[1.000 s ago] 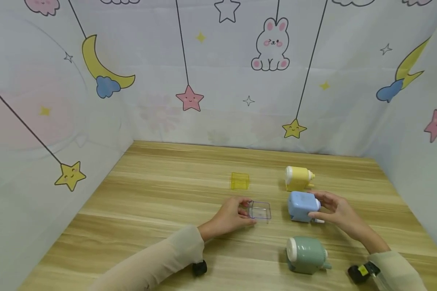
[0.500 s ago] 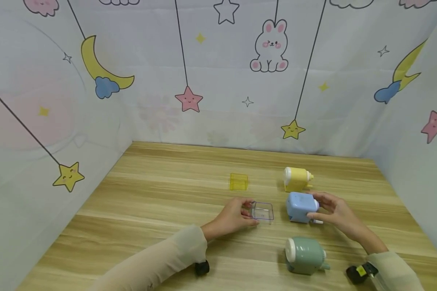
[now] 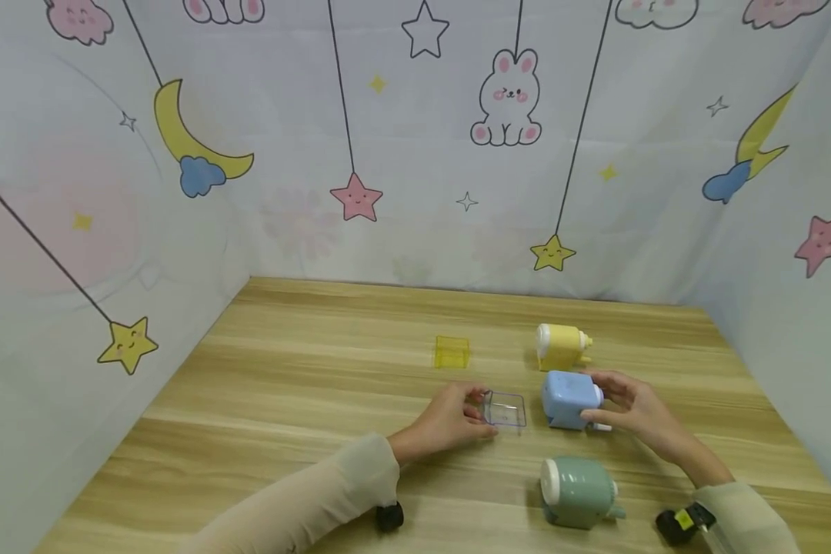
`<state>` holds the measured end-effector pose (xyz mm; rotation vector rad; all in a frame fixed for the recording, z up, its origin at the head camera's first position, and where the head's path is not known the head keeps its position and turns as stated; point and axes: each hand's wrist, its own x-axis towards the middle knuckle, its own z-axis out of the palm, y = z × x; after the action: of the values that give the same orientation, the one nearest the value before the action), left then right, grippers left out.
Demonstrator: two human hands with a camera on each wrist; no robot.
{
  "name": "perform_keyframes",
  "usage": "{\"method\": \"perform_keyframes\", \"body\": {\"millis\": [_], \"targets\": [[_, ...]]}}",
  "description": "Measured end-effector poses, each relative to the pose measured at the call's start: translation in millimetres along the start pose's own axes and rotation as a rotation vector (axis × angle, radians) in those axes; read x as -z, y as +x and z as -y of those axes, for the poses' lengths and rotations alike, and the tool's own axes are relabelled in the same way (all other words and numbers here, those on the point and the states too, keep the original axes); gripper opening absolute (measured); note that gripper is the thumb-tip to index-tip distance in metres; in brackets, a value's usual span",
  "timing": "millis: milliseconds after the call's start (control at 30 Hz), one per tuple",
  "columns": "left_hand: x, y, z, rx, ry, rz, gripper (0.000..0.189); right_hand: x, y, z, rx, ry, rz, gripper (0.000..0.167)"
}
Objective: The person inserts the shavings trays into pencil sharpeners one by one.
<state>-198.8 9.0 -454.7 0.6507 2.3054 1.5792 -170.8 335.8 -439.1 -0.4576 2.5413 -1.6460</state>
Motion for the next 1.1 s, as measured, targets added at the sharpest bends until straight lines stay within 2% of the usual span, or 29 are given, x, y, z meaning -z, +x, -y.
{"method": "perform_keyframes", "body": {"millis": [633,1100], "targets": [[-7.1,6.1,-0.6,-0.009,-0.011,0.011,0.056,0.3,1.0,-2.3,-0.024,-0.018,-0.008,0.062],[-14.4,8.2,-5.1,-0.017,-0.01,0.019,0.057,-1.8,1.9,-3.2,0.011,0.006,-0.018,0.059]]}}
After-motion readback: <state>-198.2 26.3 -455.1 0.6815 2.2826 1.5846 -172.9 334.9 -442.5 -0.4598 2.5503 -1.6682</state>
